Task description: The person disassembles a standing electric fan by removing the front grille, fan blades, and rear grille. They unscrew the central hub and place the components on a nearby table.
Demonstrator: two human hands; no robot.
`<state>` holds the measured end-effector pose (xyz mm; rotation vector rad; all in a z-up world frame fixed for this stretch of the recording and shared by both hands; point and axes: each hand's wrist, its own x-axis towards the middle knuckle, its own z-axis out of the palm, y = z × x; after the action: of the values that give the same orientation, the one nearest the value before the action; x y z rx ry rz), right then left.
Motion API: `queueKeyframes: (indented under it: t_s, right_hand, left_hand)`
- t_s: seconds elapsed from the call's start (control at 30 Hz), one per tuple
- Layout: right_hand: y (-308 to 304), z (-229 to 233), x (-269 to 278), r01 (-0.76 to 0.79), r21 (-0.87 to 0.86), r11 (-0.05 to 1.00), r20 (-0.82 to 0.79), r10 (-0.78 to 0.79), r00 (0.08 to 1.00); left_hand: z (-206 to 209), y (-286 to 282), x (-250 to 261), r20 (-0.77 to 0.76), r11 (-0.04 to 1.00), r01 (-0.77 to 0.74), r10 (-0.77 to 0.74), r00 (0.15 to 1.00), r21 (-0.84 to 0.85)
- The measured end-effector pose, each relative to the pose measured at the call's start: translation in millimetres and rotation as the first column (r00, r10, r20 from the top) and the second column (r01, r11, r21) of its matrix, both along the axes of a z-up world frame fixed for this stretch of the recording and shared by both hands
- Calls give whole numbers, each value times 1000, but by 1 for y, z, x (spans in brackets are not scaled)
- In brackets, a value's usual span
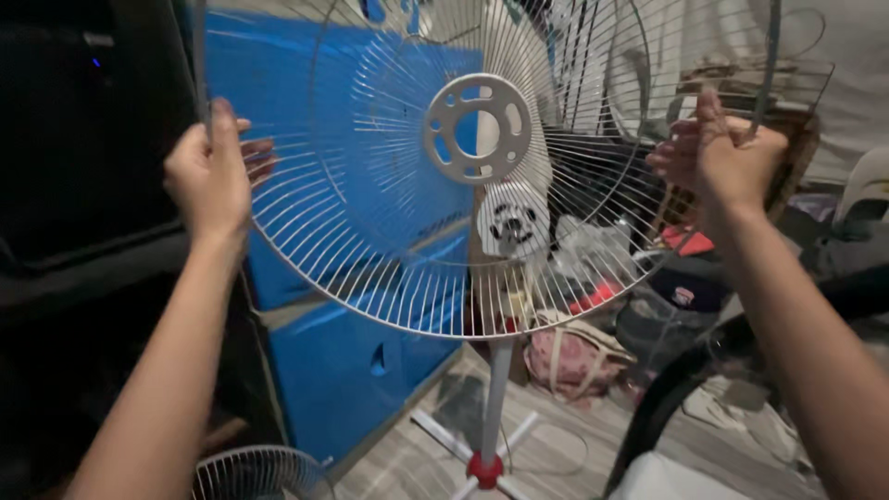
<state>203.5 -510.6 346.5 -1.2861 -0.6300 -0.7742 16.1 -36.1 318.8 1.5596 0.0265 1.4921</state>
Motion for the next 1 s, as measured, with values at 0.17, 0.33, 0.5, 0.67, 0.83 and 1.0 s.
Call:
queueKeyframes:
  t_s: [0.17, 0.33, 0.5, 0.67, 0.83, 1.0]
  right_hand:
    - [-1, -52, 10, 15, 13, 1000, -123, -14, 992]
    - [-3, -120, 17, 161, -124, 979, -314, -193, 930]
    - [3, -183, 29, -64, -113, 992, -557, -10, 830]
    - [28, -248, 18, -233, -90, 968, -739, 92, 667]
    - [64, -312, 8, -346, -112, 931, -739, 155, 656]
    - [100, -355, 30, -415, -88, 906, -780, 196, 594]
  left_hand:
    - [-71, -5, 19, -66, 894, 340, -373, 925, -292]
    - [-156, -20, 24, -96, 758, 421, -531, 842, -498]
    - [-222, -15, 12, -207, 797, 299, -460, 863, -525]
    - [-276, 6, -11, -322, 792, 107, -362, 875, -601]
    - [-333, 32, -41, -383, 755, -11, -320, 866, -655]
    - [-362, 59, -44, -393, 766, -45, -278, 877, -641]
